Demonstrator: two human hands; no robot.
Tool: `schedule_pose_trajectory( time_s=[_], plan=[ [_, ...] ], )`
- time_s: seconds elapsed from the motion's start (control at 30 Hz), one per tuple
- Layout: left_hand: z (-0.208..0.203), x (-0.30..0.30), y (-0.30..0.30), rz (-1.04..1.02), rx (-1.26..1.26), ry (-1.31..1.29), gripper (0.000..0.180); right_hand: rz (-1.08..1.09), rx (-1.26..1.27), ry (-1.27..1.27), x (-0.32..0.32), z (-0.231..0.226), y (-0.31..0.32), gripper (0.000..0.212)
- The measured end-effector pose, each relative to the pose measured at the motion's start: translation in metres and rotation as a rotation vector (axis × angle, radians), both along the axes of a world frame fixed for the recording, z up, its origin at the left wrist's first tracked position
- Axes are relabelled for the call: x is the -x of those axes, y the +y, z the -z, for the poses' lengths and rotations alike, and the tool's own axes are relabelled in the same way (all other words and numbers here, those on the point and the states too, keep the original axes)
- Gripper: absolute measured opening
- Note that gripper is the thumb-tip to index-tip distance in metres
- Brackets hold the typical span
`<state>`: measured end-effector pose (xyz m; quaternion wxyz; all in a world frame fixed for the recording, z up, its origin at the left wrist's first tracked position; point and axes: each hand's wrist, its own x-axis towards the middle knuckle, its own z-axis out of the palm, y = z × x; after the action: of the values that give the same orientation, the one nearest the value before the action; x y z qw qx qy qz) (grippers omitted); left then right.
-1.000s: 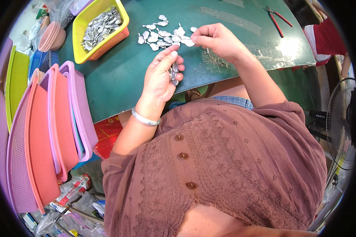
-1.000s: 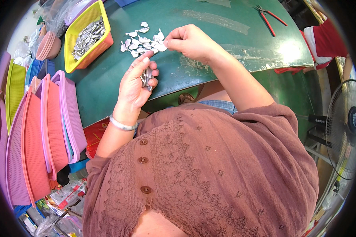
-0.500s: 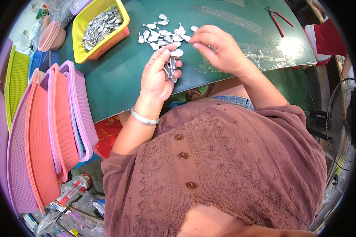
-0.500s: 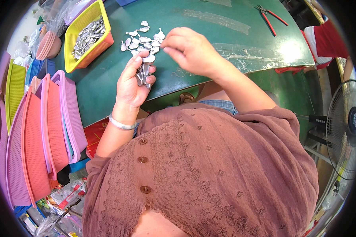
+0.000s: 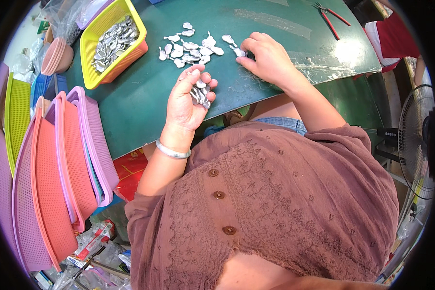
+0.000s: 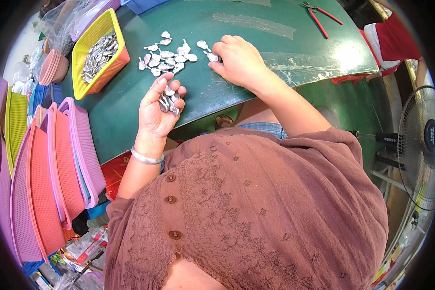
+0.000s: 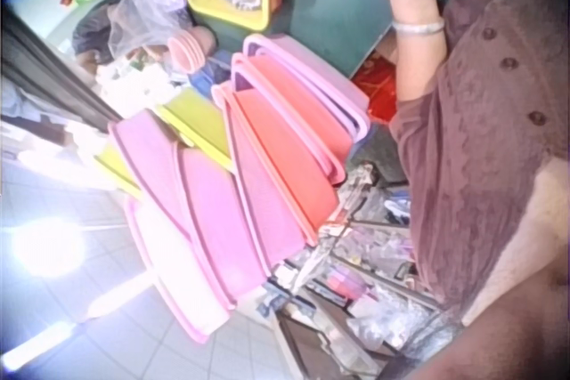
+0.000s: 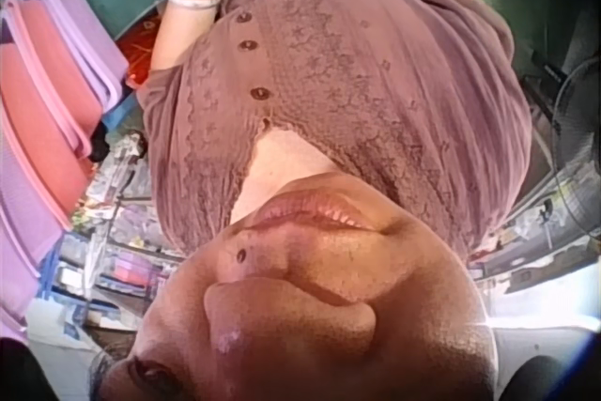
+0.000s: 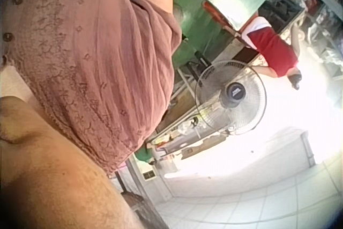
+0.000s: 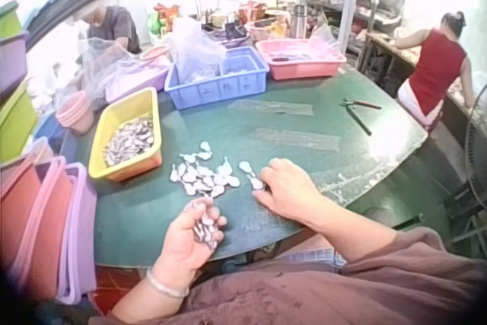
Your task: The person picks up metal parts from a table, fits them together by hand, and places the assembled components into a yellow plastic tray.
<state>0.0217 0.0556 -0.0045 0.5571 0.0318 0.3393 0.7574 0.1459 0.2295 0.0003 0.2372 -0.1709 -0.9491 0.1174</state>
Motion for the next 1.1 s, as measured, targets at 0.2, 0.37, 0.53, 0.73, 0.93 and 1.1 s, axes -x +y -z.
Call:
schedule_pose_trajectory(
  time_s=[0.2,0.37,0.53,0.73,0.93,1.1],
  plan=[
    [0.001,0.0,-0.001,0.032,0.052,0.072,0.018,0.03,0.154,0.02,0.006,0.004,0.006,0.019],
    [-0.005,-0.004,0.004,0.047,0.079,0.136,0.019,-0.051,1.086,-0.009,0.005,-0.015,0.003,0.022],
    [-0.009,-0.008,0.008,0.054,0.089,0.139,0.021,-0.198,1.373,0.029,0.006,-0.02,-0.004,0.02],
    [-0.01,-0.012,0.01,0.052,0.046,0.232,0.024,-0.261,1.353,0.051,0.006,-0.025,-0.023,0.019],
    [-0.01,-0.015,0.012,-0.005,0.038,0.185,0.019,-0.344,0.799,0.255,0.004,-0.011,-0.031,0.011],
    [-0.007,-0.014,0.012,0.004,0.01,0.15,0.018,-0.394,0.486,0.32,0.001,-0.015,-0.033,0.009]
  ],
)
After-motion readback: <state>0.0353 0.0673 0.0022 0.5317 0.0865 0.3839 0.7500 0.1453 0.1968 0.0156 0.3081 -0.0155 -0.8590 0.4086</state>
